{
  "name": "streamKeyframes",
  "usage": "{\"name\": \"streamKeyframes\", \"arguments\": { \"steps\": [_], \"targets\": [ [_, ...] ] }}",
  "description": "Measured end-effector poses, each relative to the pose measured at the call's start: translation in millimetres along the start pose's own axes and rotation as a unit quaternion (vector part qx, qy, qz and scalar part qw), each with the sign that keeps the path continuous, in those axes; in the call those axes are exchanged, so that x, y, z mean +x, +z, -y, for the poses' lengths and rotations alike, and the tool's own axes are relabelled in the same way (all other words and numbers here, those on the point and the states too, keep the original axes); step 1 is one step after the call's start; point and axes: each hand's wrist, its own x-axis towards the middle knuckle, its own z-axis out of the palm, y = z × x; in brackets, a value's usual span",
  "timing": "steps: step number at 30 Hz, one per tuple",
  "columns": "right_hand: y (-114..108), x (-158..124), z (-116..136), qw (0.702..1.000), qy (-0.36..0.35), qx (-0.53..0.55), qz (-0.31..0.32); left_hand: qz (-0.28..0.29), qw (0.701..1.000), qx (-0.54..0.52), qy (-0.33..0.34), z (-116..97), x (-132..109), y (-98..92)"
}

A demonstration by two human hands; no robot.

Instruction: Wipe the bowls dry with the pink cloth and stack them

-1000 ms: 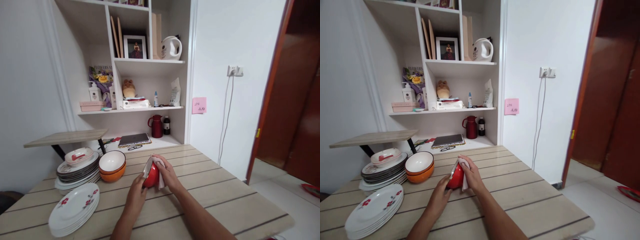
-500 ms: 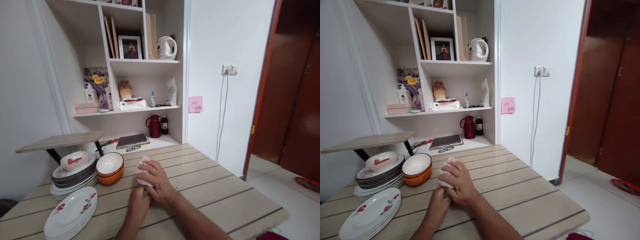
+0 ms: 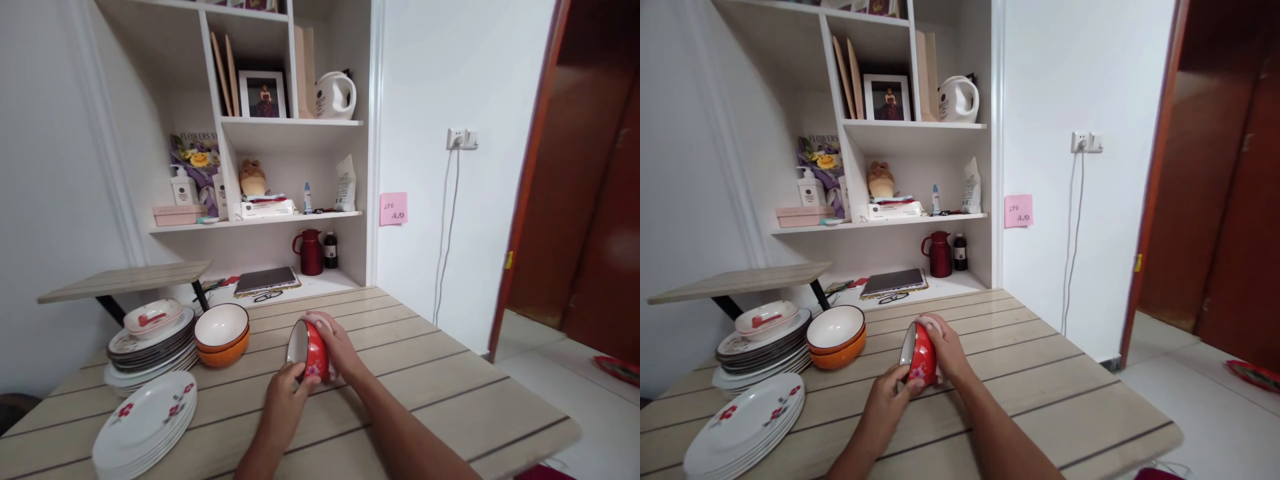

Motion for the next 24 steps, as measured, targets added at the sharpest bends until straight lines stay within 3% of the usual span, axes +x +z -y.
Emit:
{"name": "streamKeyframes", "arguments": {
  "steps": [2,5,7,10,13,15,19,24],
  "targets": [
    [10.0,-6.5,13.4,0.997,-0.058,-0.034,0.03,-0.005,0.998,-0.049,-0.028,2.6,1.2,-5.2],
    [25.7,-15.4,26.9,0.949,-0.219,-0.191,0.122,-0.024,0.994,-0.088,-0.065,6.5,4.0,-12.8],
    [31.2,-16.7,27.2,0.923,-0.259,-0.247,0.144,-0.035,0.993,-0.083,-0.073,7.4,6.0,-14.6],
    [28.5,-10.9,18.3,0.942,-0.225,-0.231,0.091,-0.041,0.995,-0.075,-0.052,6.9,7.2,-10.2],
    [19.4,-2.6,8.6,0.976,-0.154,-0.152,0.032,-0.024,0.999,-0.03,-0.003,10.1,5.4,-2.4],
    [15.0,1.2,5.0,0.991,-0.104,-0.082,0.025,-0.009,1.0,0.022,0.015,16.2,4.4,-0.1],
    [13.1,3.8,1.6,0.999,-0.026,0.02,0.022,-0.008,0.995,0.099,-0.006,29.9,7.6,-6.3],
    [10.7,1.6,-3.1,0.998,0.029,0.047,0.015,-0.002,0.997,0.074,-0.017,28.3,11.0,-14.5]
  ]
}}
